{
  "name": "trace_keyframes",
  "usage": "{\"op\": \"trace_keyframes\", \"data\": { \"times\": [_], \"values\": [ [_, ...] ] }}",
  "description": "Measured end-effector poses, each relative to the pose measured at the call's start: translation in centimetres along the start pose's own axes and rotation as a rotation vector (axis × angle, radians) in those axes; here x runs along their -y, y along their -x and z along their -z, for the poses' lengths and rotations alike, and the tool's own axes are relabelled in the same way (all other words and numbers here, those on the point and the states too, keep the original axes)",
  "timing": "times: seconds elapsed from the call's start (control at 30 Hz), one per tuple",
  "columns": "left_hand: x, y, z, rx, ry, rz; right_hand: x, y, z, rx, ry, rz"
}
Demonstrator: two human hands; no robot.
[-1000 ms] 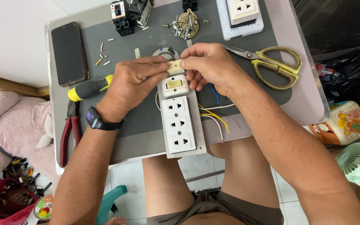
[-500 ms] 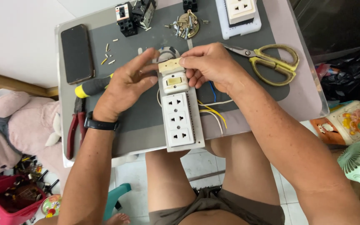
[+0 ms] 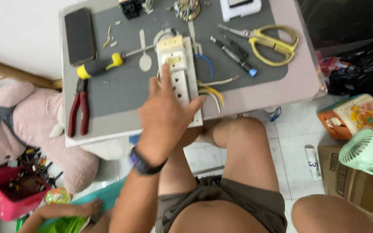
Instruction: Wiring and assembling a multi-socket electrical switch panel using a screwdriver and pliers.
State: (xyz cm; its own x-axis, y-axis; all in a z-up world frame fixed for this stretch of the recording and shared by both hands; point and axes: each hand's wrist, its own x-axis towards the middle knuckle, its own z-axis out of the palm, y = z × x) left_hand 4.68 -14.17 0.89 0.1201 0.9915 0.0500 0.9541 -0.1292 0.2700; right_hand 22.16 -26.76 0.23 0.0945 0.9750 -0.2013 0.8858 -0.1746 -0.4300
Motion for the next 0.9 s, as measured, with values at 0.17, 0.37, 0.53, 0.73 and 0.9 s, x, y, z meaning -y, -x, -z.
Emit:
{"op": "trace_keyframes", "data": {
  "times": [0.17,0.37,0.53,0.73,0.9],
  "values": [
    [3.0,-1.0,-1.7,-0.026,0.153,-0.007,-0.3,3.0,-0.2,-0.225,-0.259,0.226],
    [7.5,-2.0,0.1,0.017,1.139,0.142,-0.3,4.9,-0.3,-0.556,-0.628,0.477],
    [10.2,-2.2,-1.8,0.071,1.899,0.047,2.6,1.8,-1.0,-0.693,-0.856,0.653],
    [4.6,2.2,3.7,0.354,2.35,0.231,5.9,-2.2,-1.8,-0.698,-0.784,0.693],
    [10.5,-0.9,-4.2,0.336,2.352,0.193,9.4,-3.5,-0.3,-0.755,-0.761,0.771]
  ]
}}
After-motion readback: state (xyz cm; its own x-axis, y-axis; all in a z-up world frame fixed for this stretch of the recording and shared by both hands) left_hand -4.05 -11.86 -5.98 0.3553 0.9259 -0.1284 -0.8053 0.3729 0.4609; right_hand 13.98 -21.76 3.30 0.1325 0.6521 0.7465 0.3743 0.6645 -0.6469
